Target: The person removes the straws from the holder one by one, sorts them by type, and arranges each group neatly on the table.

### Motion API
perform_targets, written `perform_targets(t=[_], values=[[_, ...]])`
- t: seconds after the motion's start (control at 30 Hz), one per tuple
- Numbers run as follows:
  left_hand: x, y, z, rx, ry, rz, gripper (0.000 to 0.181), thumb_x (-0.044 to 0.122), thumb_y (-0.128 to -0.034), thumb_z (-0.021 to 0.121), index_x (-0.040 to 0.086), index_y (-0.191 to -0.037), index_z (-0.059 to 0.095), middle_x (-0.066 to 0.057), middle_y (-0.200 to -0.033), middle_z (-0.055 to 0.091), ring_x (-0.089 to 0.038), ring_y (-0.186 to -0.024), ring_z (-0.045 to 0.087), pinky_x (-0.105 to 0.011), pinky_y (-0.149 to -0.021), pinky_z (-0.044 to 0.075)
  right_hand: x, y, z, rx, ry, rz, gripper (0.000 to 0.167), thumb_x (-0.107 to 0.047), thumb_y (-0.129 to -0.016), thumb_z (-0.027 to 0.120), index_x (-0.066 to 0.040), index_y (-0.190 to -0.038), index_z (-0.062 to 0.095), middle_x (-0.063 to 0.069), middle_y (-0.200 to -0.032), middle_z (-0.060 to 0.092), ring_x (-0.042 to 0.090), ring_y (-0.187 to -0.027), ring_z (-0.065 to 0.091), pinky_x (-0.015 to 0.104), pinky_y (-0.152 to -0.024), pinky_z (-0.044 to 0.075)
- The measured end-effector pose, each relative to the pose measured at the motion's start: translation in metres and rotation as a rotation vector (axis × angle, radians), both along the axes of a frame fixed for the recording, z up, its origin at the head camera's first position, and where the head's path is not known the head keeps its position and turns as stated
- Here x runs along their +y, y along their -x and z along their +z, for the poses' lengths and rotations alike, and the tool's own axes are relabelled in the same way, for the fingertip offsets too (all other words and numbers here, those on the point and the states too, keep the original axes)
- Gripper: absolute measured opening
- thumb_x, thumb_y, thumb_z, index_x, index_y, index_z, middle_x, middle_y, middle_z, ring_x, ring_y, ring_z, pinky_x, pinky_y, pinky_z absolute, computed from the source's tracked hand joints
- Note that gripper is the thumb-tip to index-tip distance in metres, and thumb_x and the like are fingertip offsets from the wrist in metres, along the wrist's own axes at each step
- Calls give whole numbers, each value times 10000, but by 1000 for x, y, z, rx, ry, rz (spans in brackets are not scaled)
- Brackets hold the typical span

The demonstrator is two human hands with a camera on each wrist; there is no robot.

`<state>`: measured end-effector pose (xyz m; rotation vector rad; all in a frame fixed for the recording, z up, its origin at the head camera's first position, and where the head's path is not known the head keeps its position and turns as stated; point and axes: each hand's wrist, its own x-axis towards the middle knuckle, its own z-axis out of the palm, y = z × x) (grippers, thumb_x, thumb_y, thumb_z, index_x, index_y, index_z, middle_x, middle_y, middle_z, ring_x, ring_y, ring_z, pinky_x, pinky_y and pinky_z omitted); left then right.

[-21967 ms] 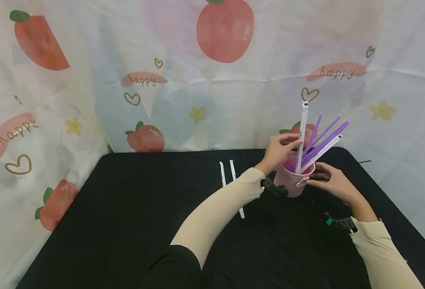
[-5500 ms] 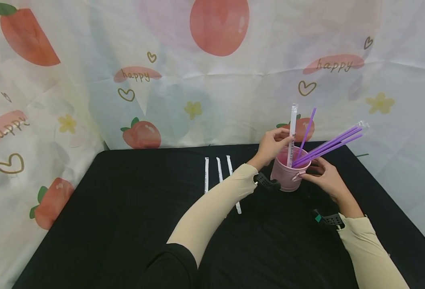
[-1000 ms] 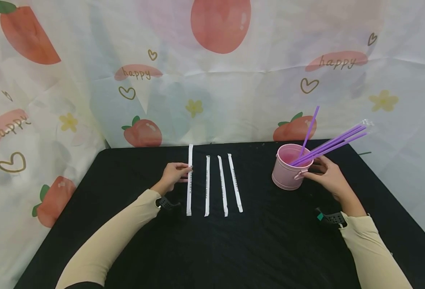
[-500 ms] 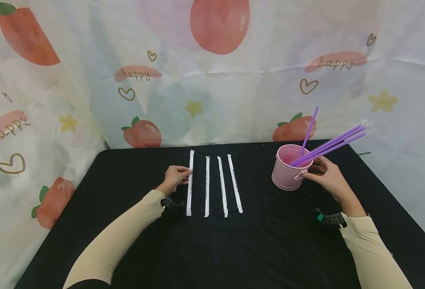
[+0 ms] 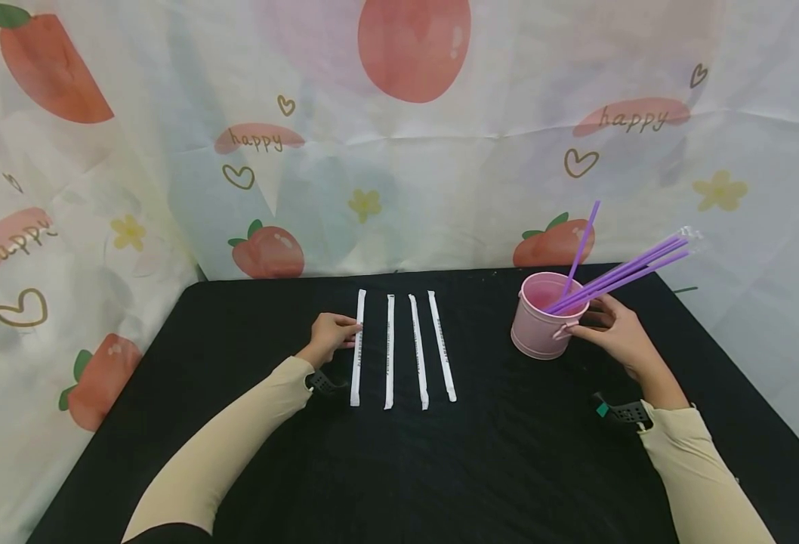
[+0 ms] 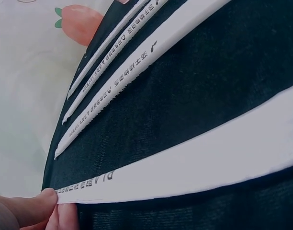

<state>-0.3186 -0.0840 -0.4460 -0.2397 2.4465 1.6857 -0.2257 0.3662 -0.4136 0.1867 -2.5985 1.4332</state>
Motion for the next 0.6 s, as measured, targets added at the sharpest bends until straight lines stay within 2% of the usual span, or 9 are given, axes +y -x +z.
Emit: perform_targets(t=[0.27,0.4,0.6], values=[[2,2,0,-13,39,13,149,37,-848,672,-42,-973,692,-144,-888,689,-98,-623,602,-265,-666,587,0,0,0,-1,4,3,661,-112,-862,679,-5,-1409,324,-231,-1115,429,-198,-937,457,31,-724,446],[3,4,1,-30,65,16,106,21,-845,671,-33,-932,696,-137,-851,693,-126,-617,624,-268,-633,585,0,0,0,-1,3,4,664,-115,-862,680,-5,-1411,322,-238,-1108,429,-199,-932,463,35,-722,450],[3,4,4,-50,78,32,146,27,-846,671,-45,-971,696,-180,-945,703,-105,-611,628,-250,-631,583,0,0,2,1,6,8,666,-122,-863,679,-11,-1415,324,-208,-1129,435,-201,-932,459,34,-723,448]])
